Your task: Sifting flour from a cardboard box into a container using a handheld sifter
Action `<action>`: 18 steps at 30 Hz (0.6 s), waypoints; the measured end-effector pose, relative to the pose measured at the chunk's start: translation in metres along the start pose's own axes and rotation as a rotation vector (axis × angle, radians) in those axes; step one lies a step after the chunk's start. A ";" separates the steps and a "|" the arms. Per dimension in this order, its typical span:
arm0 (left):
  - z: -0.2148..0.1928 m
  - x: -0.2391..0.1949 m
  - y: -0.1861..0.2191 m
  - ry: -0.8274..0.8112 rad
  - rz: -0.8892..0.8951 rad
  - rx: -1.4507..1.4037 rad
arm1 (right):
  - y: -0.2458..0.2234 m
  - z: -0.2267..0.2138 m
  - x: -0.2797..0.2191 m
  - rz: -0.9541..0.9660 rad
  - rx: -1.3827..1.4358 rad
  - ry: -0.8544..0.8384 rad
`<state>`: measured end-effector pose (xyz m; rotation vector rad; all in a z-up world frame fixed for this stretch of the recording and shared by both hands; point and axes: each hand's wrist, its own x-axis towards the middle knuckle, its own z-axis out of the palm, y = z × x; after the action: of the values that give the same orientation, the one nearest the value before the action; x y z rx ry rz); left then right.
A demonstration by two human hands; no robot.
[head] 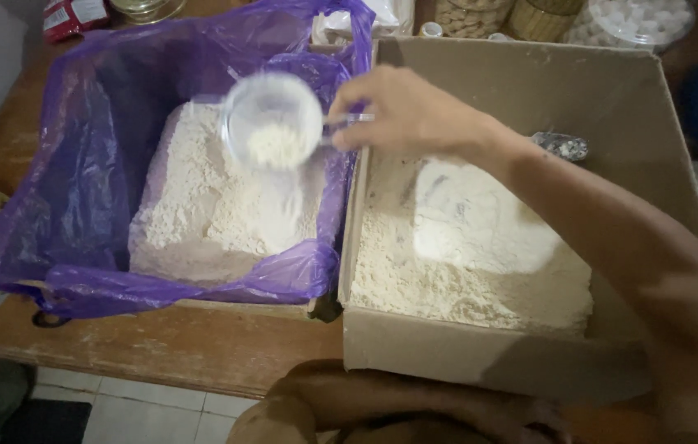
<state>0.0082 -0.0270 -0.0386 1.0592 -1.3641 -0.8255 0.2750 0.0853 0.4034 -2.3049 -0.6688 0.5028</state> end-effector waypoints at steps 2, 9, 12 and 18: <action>0.007 0.001 -0.013 0.006 -0.043 -0.119 | 0.012 -0.003 0.007 -0.173 -0.134 0.216; 0.020 0.003 -0.053 0.002 0.065 -0.077 | -0.023 -0.004 -0.009 0.053 -0.071 0.112; 0.044 0.011 -0.107 0.119 0.082 -0.072 | -0.023 -0.004 -0.010 0.131 -0.049 0.025; -0.023 -0.005 0.045 -0.037 -0.014 0.096 | -0.006 0.001 -0.002 -0.039 -0.106 0.080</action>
<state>0.0249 -0.0040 0.0037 1.1337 -1.4405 -0.8005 0.2714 0.0883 0.4071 -2.3921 -0.7153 0.3625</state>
